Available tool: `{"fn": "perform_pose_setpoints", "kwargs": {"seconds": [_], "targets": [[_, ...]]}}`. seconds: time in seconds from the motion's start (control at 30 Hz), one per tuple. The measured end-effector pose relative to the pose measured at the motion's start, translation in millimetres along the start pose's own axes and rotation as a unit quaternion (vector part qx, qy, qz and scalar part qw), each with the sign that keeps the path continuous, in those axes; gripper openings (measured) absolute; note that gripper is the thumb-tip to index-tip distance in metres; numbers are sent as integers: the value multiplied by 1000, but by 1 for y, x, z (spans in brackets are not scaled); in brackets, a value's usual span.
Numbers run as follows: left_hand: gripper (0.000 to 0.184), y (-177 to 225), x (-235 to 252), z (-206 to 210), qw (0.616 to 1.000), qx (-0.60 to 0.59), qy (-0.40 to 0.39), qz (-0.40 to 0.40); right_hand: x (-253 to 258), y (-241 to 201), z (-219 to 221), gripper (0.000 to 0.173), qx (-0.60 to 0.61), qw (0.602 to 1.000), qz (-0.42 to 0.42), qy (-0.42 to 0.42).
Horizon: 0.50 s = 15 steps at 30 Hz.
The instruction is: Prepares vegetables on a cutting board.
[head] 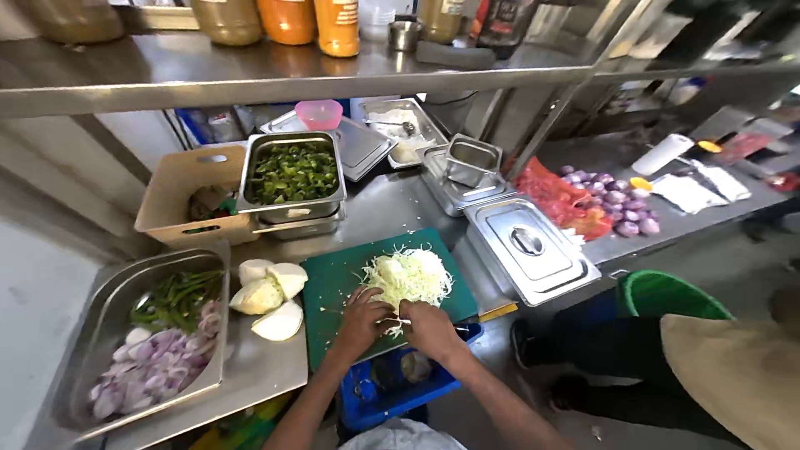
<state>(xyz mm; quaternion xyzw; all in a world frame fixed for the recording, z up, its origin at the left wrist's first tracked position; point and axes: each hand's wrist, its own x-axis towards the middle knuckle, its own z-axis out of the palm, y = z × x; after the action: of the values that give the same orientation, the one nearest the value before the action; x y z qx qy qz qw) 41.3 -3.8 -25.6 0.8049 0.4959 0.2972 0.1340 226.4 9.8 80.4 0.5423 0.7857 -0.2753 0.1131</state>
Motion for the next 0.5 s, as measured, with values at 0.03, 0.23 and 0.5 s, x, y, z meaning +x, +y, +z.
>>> {"fn": "perform_pose_setpoints", "kwargs": {"seconds": [0.03,0.23,0.5], "targets": [[21,0,3,2,1000,-7,1,4,-5,8,-4,26,1,1000,-4,10],[21,-8,10,3,1000,-11,3,-5,-39,75,-22,24,13,998,5,64],[74,-7,-21,38,895,114,128,-412,-76,161,5,27,151,960,40,234]]}}
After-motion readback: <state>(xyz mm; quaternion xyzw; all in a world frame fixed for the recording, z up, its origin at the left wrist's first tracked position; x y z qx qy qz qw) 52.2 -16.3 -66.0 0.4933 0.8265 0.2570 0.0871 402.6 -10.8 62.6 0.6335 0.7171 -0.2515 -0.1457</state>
